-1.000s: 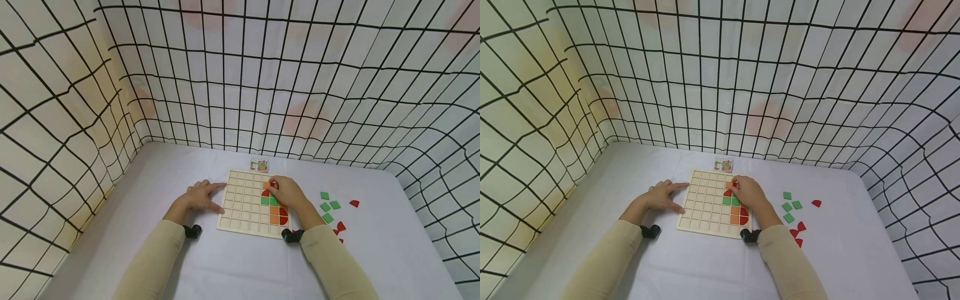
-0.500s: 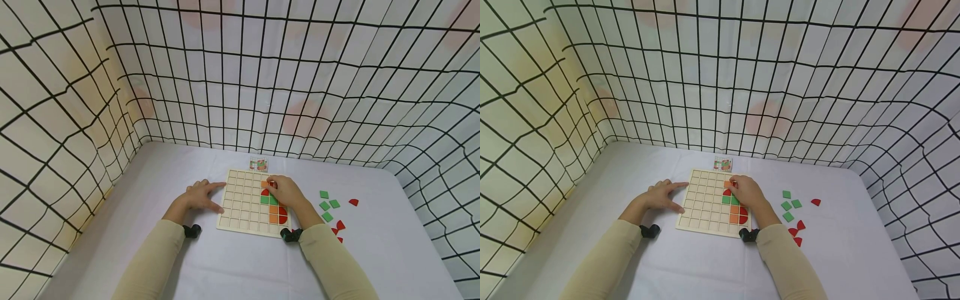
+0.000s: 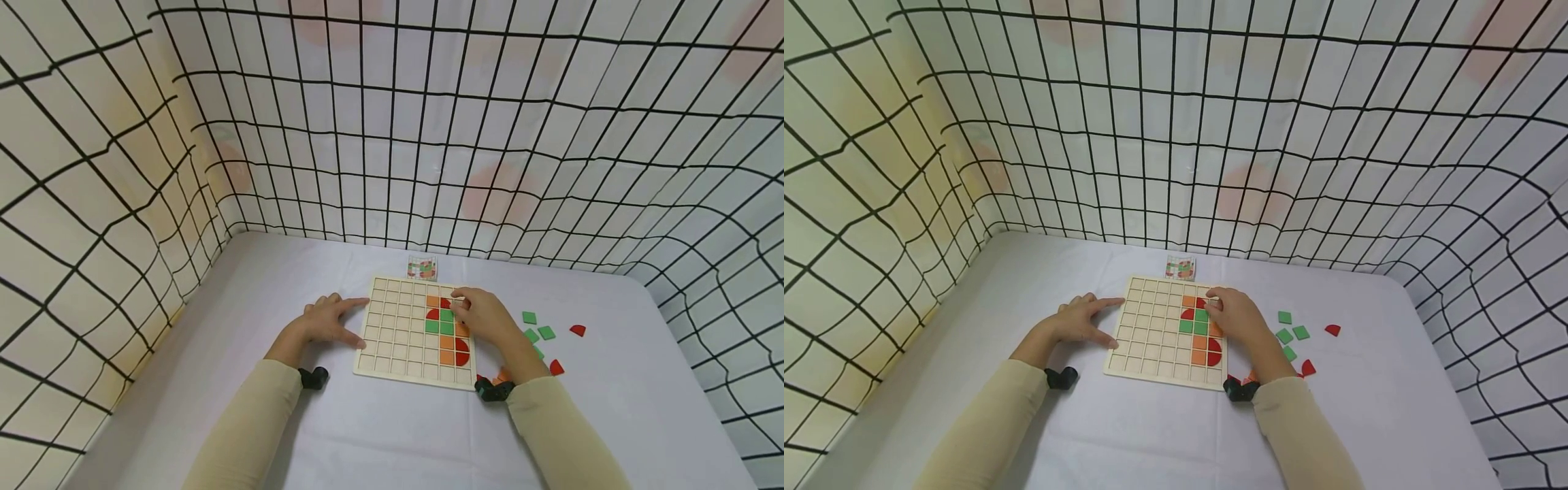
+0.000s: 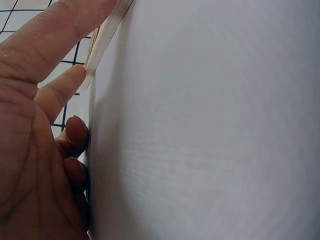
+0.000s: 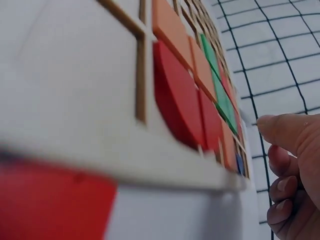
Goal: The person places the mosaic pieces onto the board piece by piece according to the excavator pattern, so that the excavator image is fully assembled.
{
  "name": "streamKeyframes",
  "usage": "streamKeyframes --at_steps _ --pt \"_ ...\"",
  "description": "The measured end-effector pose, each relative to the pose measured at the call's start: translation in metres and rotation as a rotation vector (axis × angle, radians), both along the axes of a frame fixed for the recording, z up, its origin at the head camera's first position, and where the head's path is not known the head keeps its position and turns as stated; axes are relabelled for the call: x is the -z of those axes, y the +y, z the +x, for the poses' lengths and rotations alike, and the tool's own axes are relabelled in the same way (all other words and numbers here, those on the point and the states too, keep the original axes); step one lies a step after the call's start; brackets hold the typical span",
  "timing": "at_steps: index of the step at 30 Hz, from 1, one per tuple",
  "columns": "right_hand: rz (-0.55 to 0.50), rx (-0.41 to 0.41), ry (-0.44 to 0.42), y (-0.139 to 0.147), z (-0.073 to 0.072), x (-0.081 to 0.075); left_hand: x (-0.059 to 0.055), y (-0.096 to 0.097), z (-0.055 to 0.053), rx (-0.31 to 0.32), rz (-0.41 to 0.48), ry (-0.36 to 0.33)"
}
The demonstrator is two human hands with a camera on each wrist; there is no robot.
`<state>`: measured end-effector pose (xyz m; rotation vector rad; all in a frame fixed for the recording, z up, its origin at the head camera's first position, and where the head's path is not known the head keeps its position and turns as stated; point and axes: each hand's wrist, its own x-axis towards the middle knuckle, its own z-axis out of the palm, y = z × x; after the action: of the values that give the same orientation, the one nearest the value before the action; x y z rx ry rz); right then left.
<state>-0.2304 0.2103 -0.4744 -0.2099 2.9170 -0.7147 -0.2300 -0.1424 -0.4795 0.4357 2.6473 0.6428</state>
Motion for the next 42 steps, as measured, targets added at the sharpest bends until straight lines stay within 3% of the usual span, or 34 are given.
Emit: streamKeyframes --at_steps 12,25,42 --pt "0.023 0.080 0.040 0.044 0.024 -0.009 0.000 0.001 0.001 -0.005 0.006 -0.002" --pt "0.013 0.131 0.006 0.073 0.055 -0.014 0.000 0.001 0.001 -0.003 0.008 0.003" --pt "-0.001 0.087 -0.032 0.102 0.096 0.000 0.002 0.002 0.001 -0.013 0.002 0.002"
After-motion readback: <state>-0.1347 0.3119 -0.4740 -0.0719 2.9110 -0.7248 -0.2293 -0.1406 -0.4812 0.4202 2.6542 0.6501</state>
